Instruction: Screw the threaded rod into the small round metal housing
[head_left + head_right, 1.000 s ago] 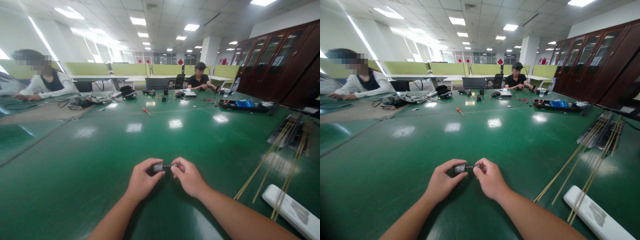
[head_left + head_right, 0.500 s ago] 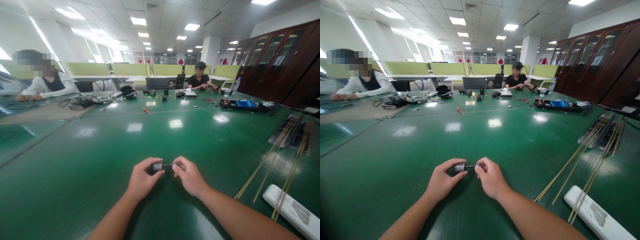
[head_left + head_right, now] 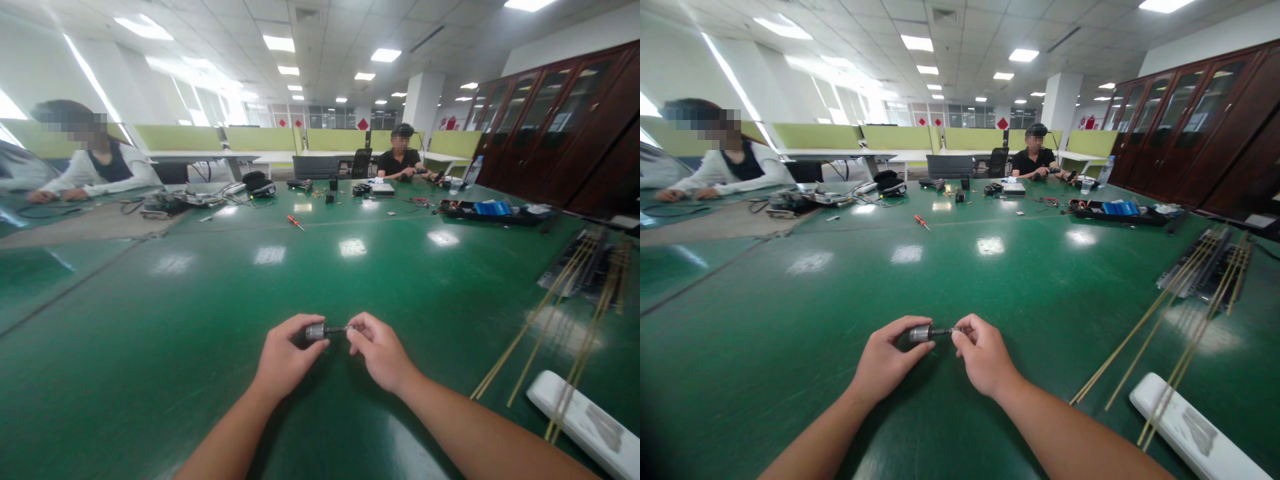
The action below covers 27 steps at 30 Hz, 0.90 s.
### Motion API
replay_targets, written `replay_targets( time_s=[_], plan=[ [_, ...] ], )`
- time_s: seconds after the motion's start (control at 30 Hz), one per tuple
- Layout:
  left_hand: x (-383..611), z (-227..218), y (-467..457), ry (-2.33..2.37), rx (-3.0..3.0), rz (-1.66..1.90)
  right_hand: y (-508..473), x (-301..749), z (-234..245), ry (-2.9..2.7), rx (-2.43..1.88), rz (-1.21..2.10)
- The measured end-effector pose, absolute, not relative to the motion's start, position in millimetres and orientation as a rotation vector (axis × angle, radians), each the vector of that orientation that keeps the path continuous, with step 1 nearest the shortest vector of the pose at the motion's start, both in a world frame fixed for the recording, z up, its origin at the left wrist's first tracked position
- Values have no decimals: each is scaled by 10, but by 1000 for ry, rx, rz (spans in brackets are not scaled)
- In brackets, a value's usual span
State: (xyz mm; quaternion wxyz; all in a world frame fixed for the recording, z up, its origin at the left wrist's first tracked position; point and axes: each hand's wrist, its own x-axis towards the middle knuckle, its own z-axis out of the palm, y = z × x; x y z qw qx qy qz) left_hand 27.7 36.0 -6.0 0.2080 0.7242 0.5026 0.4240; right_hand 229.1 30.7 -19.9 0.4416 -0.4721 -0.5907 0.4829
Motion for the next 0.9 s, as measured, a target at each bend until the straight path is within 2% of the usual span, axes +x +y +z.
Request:
replay_targets(
  time_s=[0.6, 0.7, 0.9],
  plan=[
    [178, -66, 395, 1560, 1988, 1205, 353, 2280, -257, -1333, -1091, 1222],
    [169, -97, 459, 1617, 1753, 1283, 360, 2274, -280, -1317, -1063, 1262],
    [70, 30, 522, 1355, 894, 1492, 359, 2255, -321, -1316, -1035, 1318]
  ],
)
